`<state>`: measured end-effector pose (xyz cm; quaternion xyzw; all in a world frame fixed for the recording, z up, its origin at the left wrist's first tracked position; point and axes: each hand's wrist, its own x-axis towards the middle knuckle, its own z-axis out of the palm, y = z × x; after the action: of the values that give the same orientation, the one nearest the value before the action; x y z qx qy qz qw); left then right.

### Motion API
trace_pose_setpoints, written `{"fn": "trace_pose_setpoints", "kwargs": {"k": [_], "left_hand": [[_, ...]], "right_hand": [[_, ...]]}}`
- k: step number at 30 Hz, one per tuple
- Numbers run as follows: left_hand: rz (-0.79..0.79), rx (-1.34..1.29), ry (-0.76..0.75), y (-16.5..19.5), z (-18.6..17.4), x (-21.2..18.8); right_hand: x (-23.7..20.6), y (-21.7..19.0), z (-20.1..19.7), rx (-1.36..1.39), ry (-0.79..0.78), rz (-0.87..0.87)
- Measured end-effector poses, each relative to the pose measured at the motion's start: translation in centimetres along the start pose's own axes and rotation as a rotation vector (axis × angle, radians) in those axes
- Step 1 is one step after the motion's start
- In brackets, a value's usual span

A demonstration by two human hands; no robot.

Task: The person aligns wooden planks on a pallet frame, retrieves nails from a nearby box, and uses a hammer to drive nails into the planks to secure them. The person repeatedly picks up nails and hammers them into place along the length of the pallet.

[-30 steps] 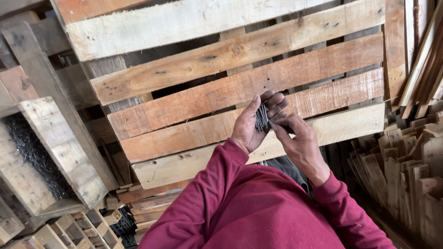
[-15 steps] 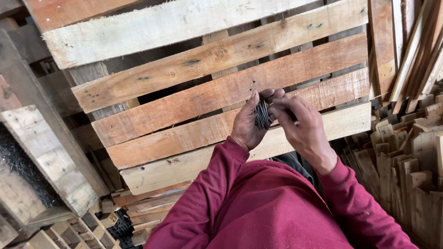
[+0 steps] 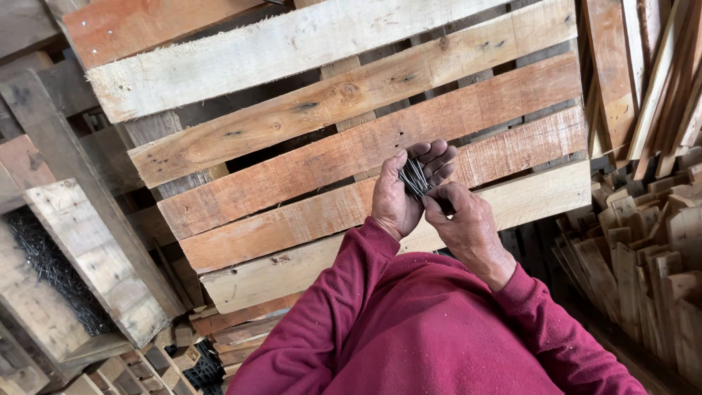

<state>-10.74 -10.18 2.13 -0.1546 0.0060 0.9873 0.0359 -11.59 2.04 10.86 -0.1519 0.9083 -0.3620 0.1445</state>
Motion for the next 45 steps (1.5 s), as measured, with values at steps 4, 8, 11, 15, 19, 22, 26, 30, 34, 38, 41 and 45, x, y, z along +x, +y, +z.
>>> {"fn": "trace_pose_setpoints", "kwargs": {"k": [4, 8, 11, 15, 19, 22, 26, 30, 34, 38, 41, 45], "left_hand": [[-0.032, 0.001, 0.012, -0.2, -0.3, 0.3], [-0.083, 0.06, -0.006, 0.2, -0.8, 0.8], [-0.177, 0.198, 0.024, 0.3, -1.2, 0.8], [-0.29, 0.241, 0.119, -0.4, -1.2, 0.5], [-0.224, 0.158, 0.18, -0.7, -0.7, 0.9], [-0.113, 0.065, 0.088, -0.2, -0.2, 1.7], [-0.044, 0.063, 0.039, 0.1, 0.1, 2.1], [-0.043, 0.079, 0.017, -0.3, 0.1, 1.8], [-0.049, 0.032, 0.021, -0.4, 0.0, 1.8], [-0.102, 0.03, 0.109, 0.4, 0.0, 2.2], [-0.185, 0.118, 0.122, 1.2, -0.2, 2.4], [-0.345, 0.242, 0.099, 1.0, -0.6, 2.4]], "right_hand": [[-1.1, -0.5, -1.6, -0.049, 0.01, 0.011], [-0.4, -1.2, -4.6, -0.127, -0.16, 0.043], [2.0, -1.3, -6.4, -0.357, -0.393, 0.041], [5.2, -1.3, -6.6, -0.407, -0.382, -0.177], [5.3, -2.0, -4.8, -0.183, -0.072, -0.21], [3.8, -2.7, -3.5, -0.068, -0.053, -0.27], [2.7, -2.4, -1.8, -0.086, -0.094, -0.134], [3.2, -1.0, -0.8, -0.092, -0.083, -0.03], [3.5, -0.3, -0.9, -0.12, -0.092, -0.001], [3.3, -0.9, -2.8, -0.062, -0.187, 0.086], [3.8, -1.3, -4.8, -0.101, -0.294, 0.034], [5.7, -1.0, -6.3, -0.177, -0.363, -0.277]]}}
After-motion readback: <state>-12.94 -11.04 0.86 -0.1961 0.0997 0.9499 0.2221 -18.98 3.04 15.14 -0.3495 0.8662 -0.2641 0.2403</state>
